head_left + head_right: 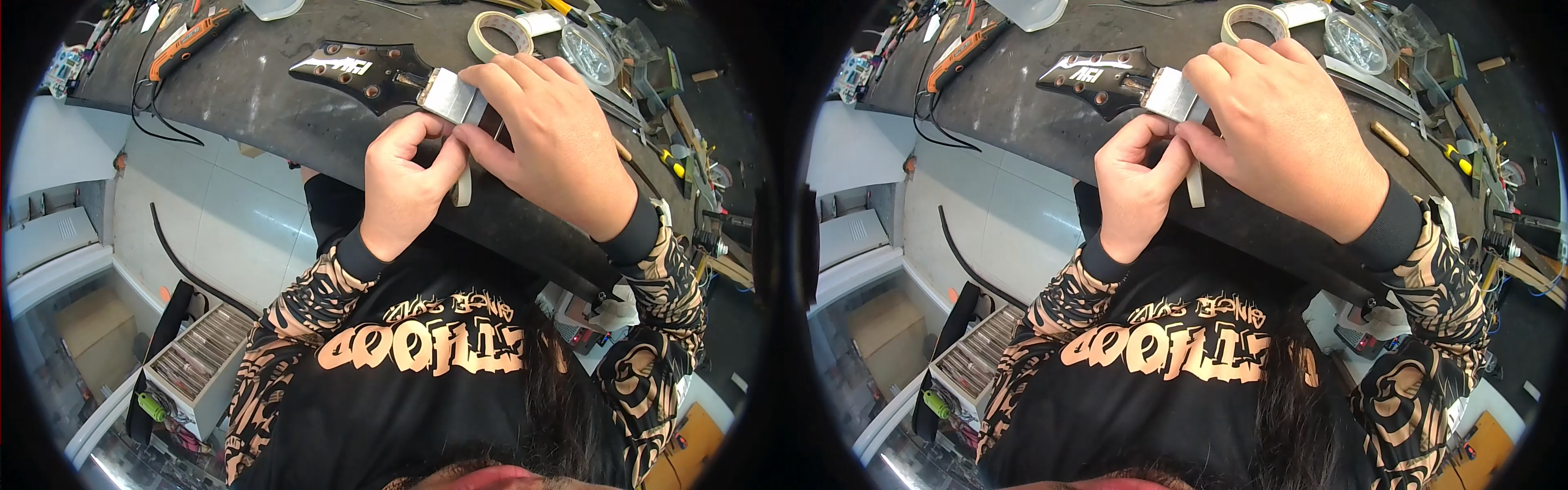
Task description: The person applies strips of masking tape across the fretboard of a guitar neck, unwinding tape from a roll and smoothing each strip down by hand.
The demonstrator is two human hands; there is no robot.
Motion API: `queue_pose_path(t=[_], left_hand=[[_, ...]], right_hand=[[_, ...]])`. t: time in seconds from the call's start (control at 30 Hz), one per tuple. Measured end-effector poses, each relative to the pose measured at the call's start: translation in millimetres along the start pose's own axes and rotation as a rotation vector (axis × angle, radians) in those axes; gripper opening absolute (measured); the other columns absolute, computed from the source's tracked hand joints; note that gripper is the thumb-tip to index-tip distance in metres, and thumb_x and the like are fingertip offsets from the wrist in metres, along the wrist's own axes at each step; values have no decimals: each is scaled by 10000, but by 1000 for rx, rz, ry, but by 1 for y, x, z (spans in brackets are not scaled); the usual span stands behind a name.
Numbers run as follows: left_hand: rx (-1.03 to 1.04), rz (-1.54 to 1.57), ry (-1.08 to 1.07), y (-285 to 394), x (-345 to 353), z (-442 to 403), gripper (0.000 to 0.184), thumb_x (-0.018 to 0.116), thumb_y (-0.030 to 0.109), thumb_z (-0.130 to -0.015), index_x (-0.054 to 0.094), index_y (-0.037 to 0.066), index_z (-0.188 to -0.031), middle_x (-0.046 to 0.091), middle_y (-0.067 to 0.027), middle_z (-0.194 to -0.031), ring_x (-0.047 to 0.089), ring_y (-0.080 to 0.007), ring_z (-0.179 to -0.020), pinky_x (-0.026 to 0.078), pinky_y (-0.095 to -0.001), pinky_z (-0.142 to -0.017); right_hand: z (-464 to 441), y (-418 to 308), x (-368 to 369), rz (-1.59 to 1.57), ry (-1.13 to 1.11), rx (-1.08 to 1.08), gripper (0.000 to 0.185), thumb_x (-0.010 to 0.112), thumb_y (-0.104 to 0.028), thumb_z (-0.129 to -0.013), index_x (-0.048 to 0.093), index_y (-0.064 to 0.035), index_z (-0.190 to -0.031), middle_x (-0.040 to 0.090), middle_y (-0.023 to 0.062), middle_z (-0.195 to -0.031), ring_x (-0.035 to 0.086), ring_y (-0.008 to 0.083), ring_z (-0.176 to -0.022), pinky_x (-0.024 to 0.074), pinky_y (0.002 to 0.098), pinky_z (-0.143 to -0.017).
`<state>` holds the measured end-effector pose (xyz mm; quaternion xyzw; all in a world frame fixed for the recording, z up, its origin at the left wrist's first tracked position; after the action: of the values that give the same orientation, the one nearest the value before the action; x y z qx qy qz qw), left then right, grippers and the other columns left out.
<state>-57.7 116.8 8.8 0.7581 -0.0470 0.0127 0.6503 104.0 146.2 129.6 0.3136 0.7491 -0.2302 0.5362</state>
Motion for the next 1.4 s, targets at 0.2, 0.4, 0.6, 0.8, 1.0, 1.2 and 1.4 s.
queue_pose_path(t=[0.2,0.4,0.6,0.8,1.0,1.2,1.4], left_hand=[[164,-225,90,9,4,1,61,808,-1,-1021,750,-20,-1023,773,-39,-898,706,-106,-828,552,-287,-743],[441,-579,142,28,7,-9,146,838,27,-873,695,28,-902,767,-142,-898,720,-407,-826,568,-471,-762],[343,-377,93,34,-16,-2,110,809,19,-974,706,1,-936,774,-102,-904,761,-249,-839,577,-372,-790],[-69,436,49,19,-50,5,37,677,70,-1118,681,33,-1121,794,-115,-1045,764,-178,-964,606,-328,-928],[-296,772,16,2,-66,10,65,658,86,-1102,637,50,-1151,651,-163,-1458,760,-403,-1327,662,-511,-1085],[-168,731,-37,8,-71,9,95,662,88,-1083,644,42,-1165,640,-192,-1502,693,-471,-1420,634,-564,-1152],[-145,721,-19,22,-81,31,103,650,62,-1075,631,31,-1172,644,-226,-1490,695,-473,-1422,635,-557,-1153]], right_hand=[[-2,-10,3,161,-13,-91,311,840,-232,-936,697,-28,-1121,716,106,-1031,725,291,-1026,544,420,-969],[-4,-12,4,246,38,-132,270,814,-230,-940,694,-24,-1068,701,98,-982,726,279,-1006,548,408,-951],[-6,-12,1,157,11,-85,348,882,-244,-880,668,-48,-1073,699,93,-991,735,279,-1035,550,417,-960],[-6,-16,14,147,50,-1,407,912,-231,-847,629,-80,-1098,706,76,-1031,733,274,-1054,548,423,-974],[28,-10,-14,-1,-113,208,1067,974,-223,-827,440,-51,-1734,702,132,-1223,734,321,-1135,550,433,-1002],[57,-2,-11,-87,-168,294,1096,969,-133,-796,428,-57,-1747,731,123,-1089,721,323,-995,558,444,-934],[59,-16,-17,-148,-148,251,1142,984,-100,-765,422,-55,-1758,747,140,-1118,700,330,-952,546,437,-931]])
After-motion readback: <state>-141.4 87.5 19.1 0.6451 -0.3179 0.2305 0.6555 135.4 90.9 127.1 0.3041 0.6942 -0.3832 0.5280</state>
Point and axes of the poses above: each hand's wrist, its own z-axis away from the middle knuckle, its own x-axis out of the palm, y = z × x, the point moved 4 cm from there along -z, towards the middle knuckle
